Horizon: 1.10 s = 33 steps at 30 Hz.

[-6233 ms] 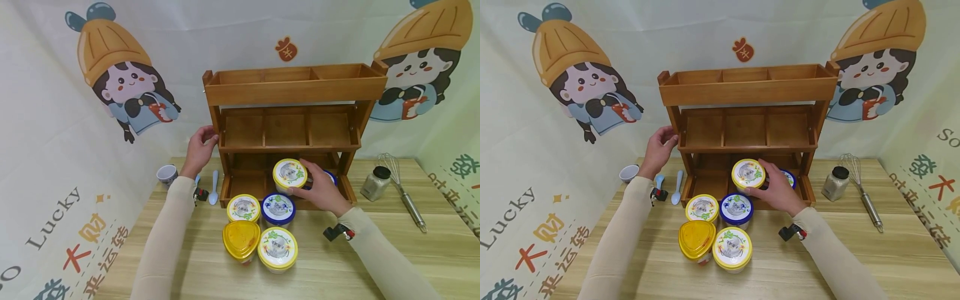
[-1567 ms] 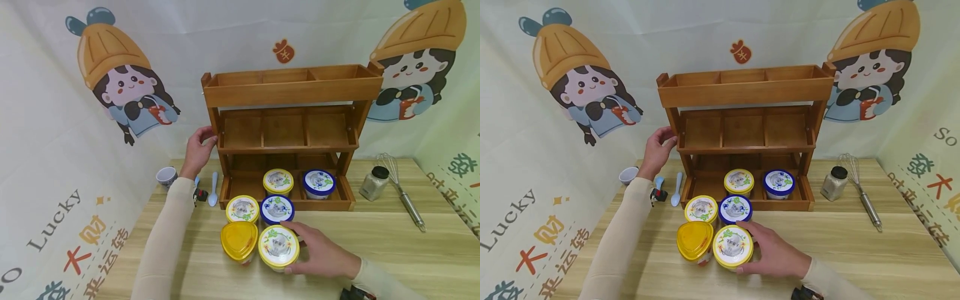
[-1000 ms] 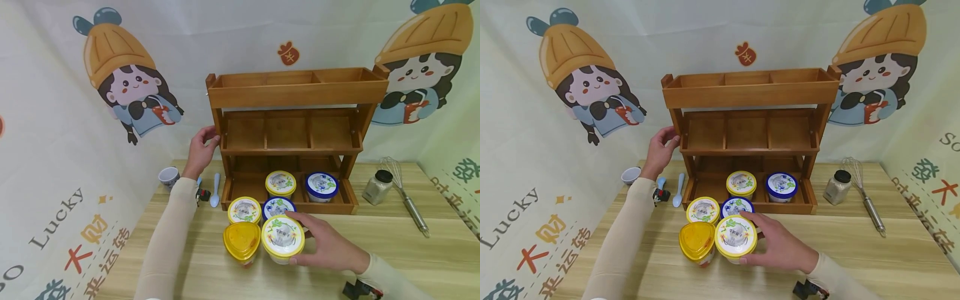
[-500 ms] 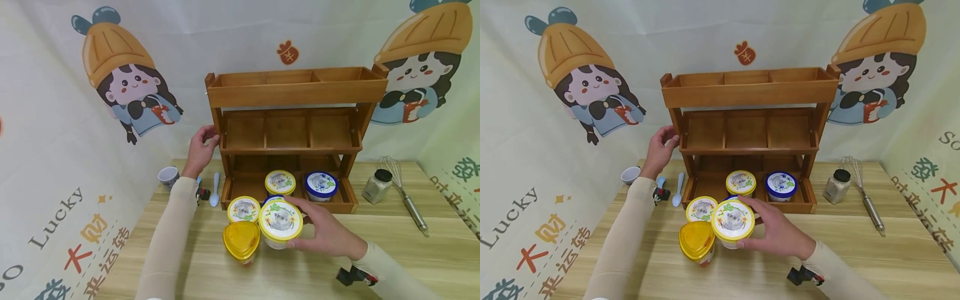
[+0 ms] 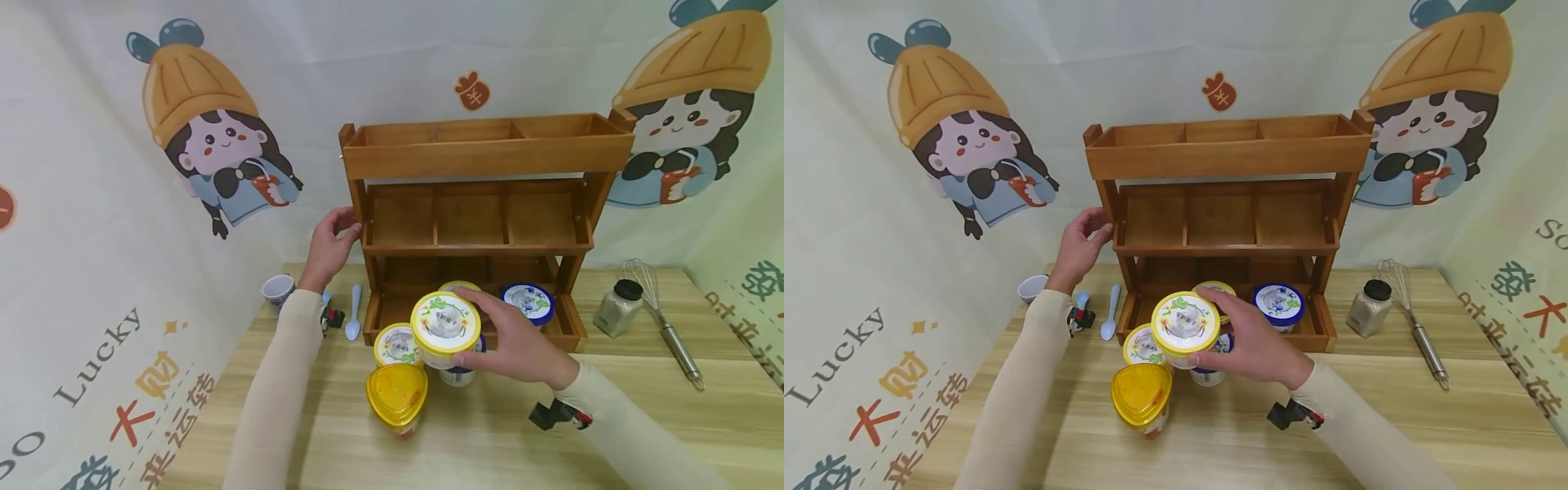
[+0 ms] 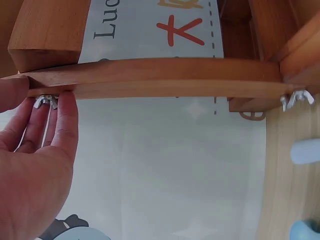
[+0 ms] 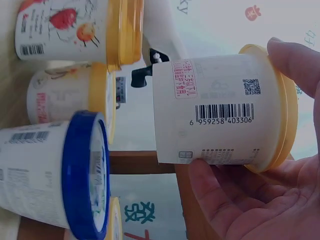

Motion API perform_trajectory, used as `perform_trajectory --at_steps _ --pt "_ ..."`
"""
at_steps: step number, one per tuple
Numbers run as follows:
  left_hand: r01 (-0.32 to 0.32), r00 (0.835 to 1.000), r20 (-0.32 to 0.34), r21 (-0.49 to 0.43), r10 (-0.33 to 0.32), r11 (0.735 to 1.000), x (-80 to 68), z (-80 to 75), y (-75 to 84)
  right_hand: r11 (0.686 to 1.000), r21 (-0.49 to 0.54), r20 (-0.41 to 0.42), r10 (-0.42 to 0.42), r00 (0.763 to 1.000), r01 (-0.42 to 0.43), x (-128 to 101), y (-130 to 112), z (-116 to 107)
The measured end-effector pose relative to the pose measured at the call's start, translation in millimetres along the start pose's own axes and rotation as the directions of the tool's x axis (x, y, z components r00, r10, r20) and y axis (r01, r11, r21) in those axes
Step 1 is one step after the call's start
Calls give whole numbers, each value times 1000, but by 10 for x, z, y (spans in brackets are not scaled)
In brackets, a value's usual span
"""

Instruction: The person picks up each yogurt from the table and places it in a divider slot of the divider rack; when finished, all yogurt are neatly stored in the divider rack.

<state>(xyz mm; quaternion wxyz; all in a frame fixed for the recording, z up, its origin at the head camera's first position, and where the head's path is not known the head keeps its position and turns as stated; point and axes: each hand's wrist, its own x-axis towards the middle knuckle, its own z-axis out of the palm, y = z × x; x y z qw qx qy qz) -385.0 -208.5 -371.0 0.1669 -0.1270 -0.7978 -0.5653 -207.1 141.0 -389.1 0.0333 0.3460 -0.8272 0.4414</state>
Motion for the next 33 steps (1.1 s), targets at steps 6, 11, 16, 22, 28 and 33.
perform_trajectory --at_steps 6,11,16,22,28,33 --pt "-1 1000 0 -16 1 1000 39 12 37 999 -39 -26 16 1000 -17 193 14 -31" --pt "5 1000 -15 -15 -5 1000 49 16 49 997 -49 -20 55 998 -56 393 47 -23" --pt "-2 1000 -27 -12 2 1000 47 8 53 990 -4 7 143 990 -143 596 98 15" --pt "8 1000 -22 -18 -8 1000 17 5 57 976 -1 18 216 976 -216 802 207 102" --pt "16 1000 -7 -23 -16 1000 17 25 44 967 -38 22 252 968 -251 925 274 191" --pt "17 1000 -12 -50 -18 999 13 26 36 968 -73 50 244 969 -240 1053 336 265"
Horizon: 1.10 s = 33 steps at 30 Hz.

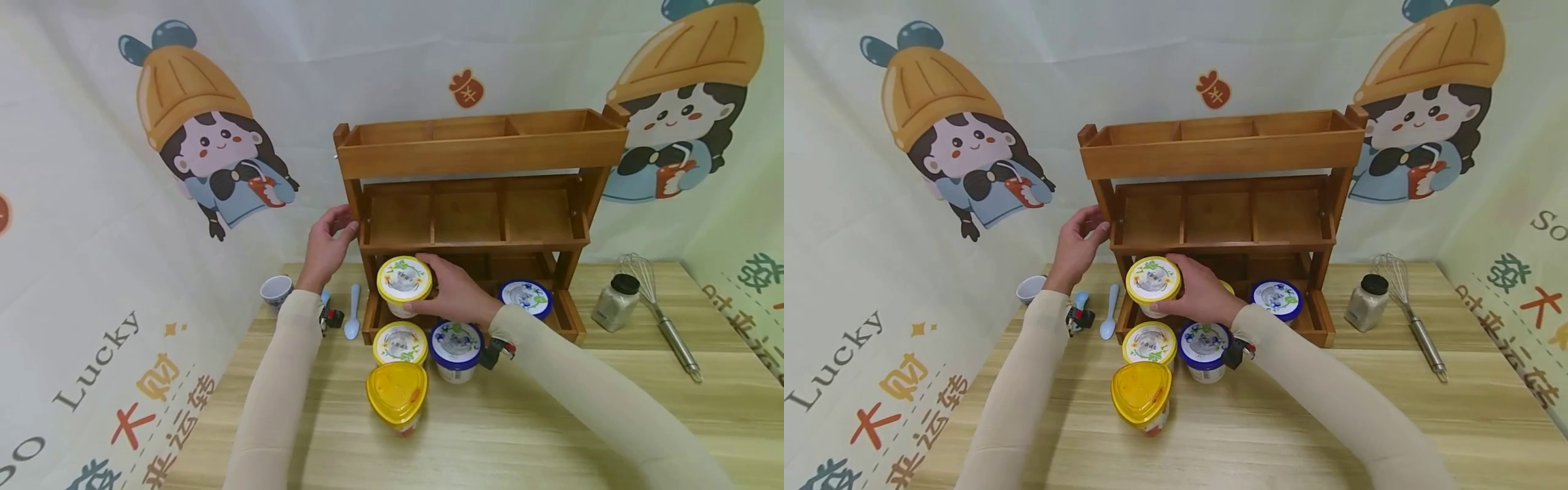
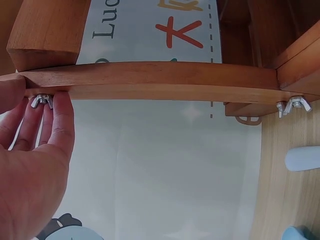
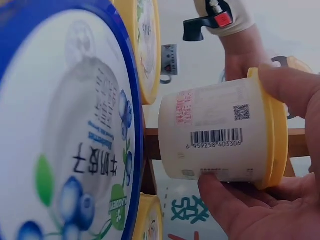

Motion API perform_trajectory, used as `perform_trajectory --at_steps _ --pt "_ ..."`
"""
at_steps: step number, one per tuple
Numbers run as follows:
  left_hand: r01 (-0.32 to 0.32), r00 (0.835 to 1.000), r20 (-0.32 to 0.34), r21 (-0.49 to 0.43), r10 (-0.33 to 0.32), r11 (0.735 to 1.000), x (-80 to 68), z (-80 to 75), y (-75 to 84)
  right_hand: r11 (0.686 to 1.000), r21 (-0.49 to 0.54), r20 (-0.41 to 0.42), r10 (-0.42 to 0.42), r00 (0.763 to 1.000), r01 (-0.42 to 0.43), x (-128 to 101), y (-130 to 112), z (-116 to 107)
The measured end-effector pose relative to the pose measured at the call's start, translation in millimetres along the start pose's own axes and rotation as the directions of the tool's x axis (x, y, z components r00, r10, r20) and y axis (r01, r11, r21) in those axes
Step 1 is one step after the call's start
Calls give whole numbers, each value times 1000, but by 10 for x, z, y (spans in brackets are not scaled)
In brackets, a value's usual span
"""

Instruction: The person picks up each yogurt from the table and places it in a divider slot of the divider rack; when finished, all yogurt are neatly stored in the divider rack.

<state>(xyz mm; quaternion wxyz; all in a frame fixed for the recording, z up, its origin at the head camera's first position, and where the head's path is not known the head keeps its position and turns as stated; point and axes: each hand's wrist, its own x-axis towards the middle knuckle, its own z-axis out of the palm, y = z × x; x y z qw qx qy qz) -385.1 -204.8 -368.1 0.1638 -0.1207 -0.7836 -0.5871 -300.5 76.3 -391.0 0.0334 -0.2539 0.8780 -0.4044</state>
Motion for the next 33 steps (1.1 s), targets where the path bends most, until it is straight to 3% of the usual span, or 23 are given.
perform_trajectory --at_steps 4,10,19,27,33 --pt "-1 1000 -1 8 1 1000 5 -17 2 999 -44 13 -11 1000 12 119 15 53" --pt "-2 1000 1 7 2 1000 23 -12 -25 996 -78 54 38 998 -34 223 24 133" --pt "3 1000 -3 30 -3 1000 5 -1 -4 985 -171 126 28 992 -6 380 131 278" --pt "2 1000 -1 26 -2 1000 22 -5 -18 989 -140 212 86 974 -57 414 107 354" --pt "-4 1000 -5 47 5 999 30 0 -26 991 -72 222 129 967 -115 439 124 410"
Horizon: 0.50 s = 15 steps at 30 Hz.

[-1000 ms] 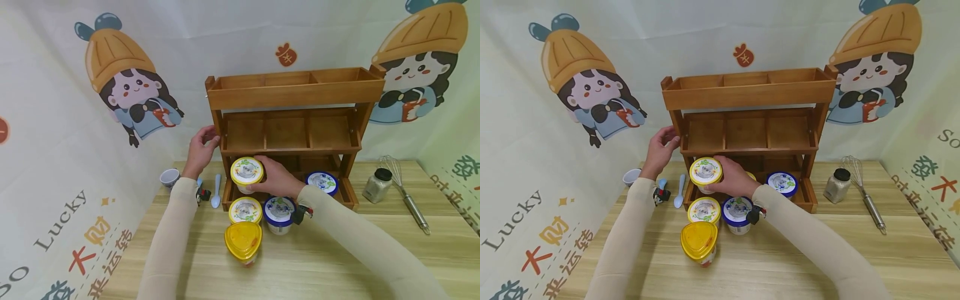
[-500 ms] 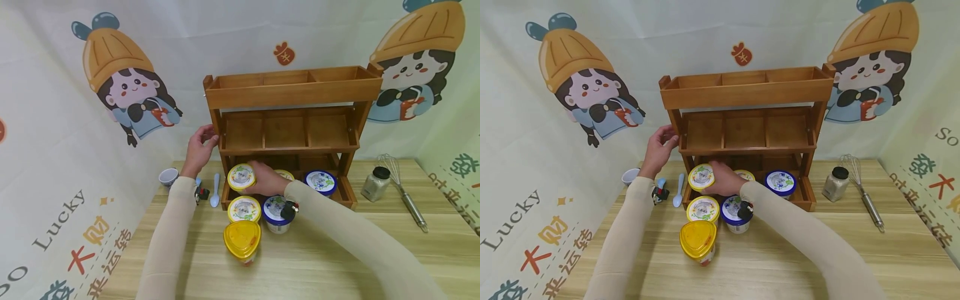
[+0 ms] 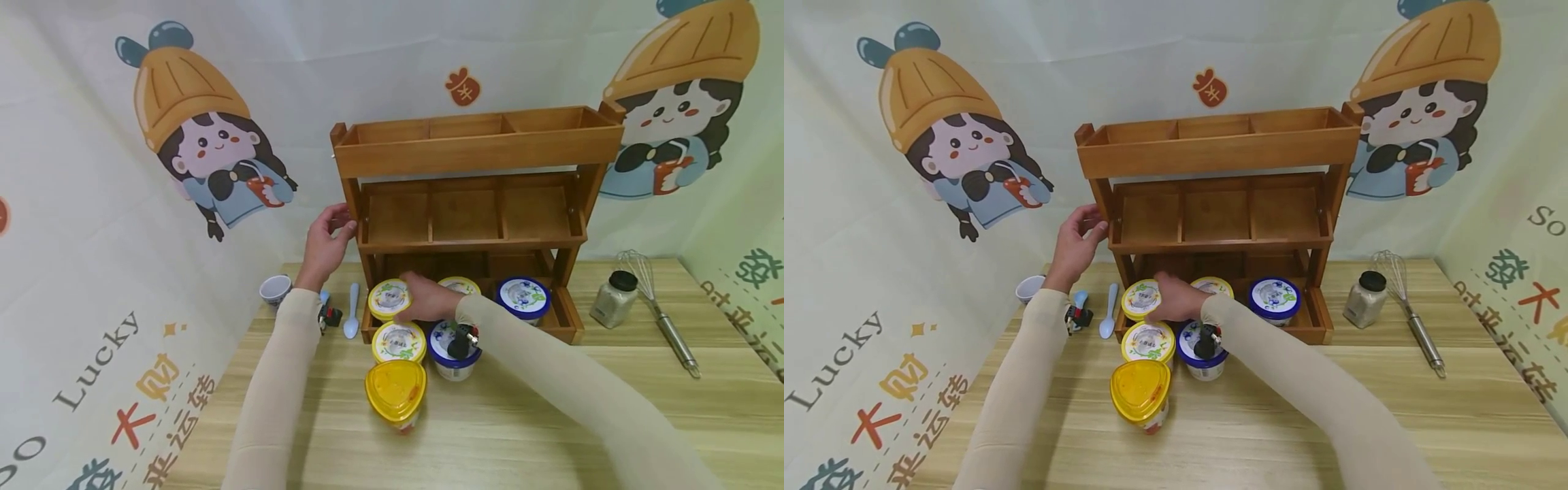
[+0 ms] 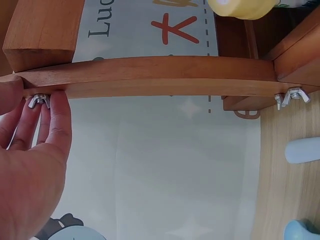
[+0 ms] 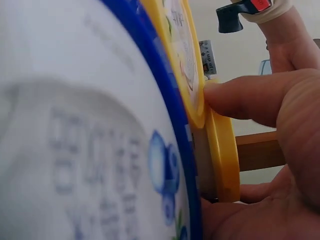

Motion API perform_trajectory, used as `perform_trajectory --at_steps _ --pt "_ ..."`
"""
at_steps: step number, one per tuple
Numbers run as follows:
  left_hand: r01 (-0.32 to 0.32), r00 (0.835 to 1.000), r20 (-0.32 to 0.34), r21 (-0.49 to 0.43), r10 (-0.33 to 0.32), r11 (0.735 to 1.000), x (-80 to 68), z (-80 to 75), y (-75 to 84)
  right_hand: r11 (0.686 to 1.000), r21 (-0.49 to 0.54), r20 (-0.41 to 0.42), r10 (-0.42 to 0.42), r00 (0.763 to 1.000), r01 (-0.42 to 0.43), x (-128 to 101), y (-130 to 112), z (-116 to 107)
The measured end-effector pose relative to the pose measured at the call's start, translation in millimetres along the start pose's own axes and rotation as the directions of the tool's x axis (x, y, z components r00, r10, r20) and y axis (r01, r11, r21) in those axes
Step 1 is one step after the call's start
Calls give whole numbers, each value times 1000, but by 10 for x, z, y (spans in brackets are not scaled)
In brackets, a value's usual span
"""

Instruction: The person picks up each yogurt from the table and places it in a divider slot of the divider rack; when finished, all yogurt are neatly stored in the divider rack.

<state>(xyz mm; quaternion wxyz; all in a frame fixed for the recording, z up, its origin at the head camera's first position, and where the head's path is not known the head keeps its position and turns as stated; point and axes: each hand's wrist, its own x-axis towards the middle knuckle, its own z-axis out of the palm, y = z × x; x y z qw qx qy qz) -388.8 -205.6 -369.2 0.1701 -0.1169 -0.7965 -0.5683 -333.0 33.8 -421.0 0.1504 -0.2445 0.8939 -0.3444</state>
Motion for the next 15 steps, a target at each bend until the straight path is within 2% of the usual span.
perform_trajectory --at_steps 6,15 --pt "-13 1000 -6 27 13 1000 -3 14 0 995 84 4 62 998 -62 18 -8 35" --pt "-9 1000 -3 35 9 999 2 2 -24 999 27 2 45 999 -45 -24 -33 -20"
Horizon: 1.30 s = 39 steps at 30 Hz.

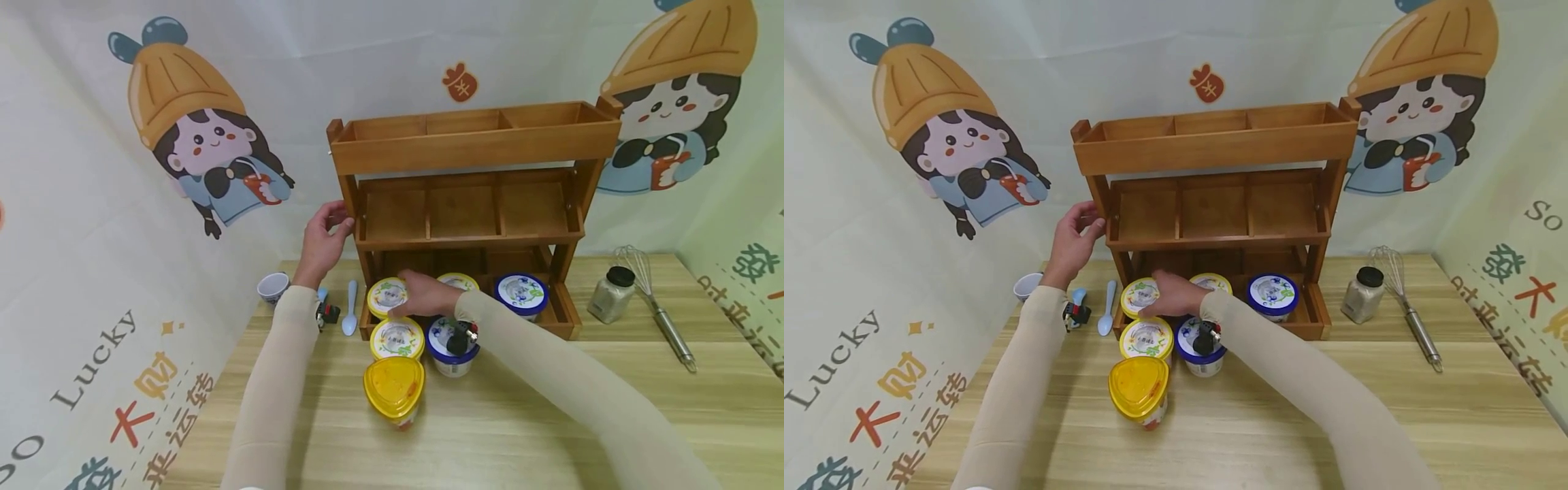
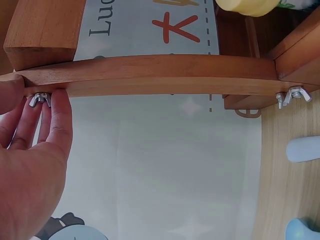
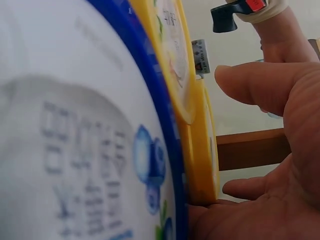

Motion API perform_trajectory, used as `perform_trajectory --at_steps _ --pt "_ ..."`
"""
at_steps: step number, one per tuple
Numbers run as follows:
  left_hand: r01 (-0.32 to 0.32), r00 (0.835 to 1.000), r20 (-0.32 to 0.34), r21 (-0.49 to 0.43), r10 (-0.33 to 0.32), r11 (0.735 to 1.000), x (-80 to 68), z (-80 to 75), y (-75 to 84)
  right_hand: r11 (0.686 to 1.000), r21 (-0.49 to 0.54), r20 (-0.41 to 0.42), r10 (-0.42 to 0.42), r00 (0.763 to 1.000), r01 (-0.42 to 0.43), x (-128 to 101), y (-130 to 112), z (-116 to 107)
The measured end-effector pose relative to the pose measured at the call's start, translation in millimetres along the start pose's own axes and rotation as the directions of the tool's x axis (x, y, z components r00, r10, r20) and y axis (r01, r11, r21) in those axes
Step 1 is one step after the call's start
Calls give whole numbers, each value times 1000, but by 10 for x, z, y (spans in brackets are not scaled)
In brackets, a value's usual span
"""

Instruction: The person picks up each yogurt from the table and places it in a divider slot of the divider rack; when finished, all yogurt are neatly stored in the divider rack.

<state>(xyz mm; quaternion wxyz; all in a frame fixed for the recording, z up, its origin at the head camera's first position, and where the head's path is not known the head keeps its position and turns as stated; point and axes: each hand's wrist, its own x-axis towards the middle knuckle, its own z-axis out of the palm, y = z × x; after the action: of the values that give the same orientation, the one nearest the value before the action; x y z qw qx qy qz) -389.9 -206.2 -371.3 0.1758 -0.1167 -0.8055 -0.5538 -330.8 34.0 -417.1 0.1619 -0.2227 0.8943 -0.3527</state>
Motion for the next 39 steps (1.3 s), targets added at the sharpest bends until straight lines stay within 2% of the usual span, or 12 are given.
perform_trajectory --at_steps 4,10,20,30,39 --pt "-2 1000 2 -12 2 1000 -1 -9 11 999 -36 0 0 1000 0 -45 -19 -71" --pt "-11 1000 -9 -7 11 1000 -15 -37 37 1000 -14 6 -15 1000 15 -143 -64 -181" --pt "-27 1000 -11 11 27 1000 -18 -46 30 986 155 -14 -61 998 63 -430 -10 -283" --pt "-39 999 -2 8 39 999 -31 -29 27 966 206 -59 -145 988 154 -821 218 -320" --pt "-24 1000 0 7 24 1000 -16 -2 16 949 196 -157 -217 963 246 -1063 516 -228"
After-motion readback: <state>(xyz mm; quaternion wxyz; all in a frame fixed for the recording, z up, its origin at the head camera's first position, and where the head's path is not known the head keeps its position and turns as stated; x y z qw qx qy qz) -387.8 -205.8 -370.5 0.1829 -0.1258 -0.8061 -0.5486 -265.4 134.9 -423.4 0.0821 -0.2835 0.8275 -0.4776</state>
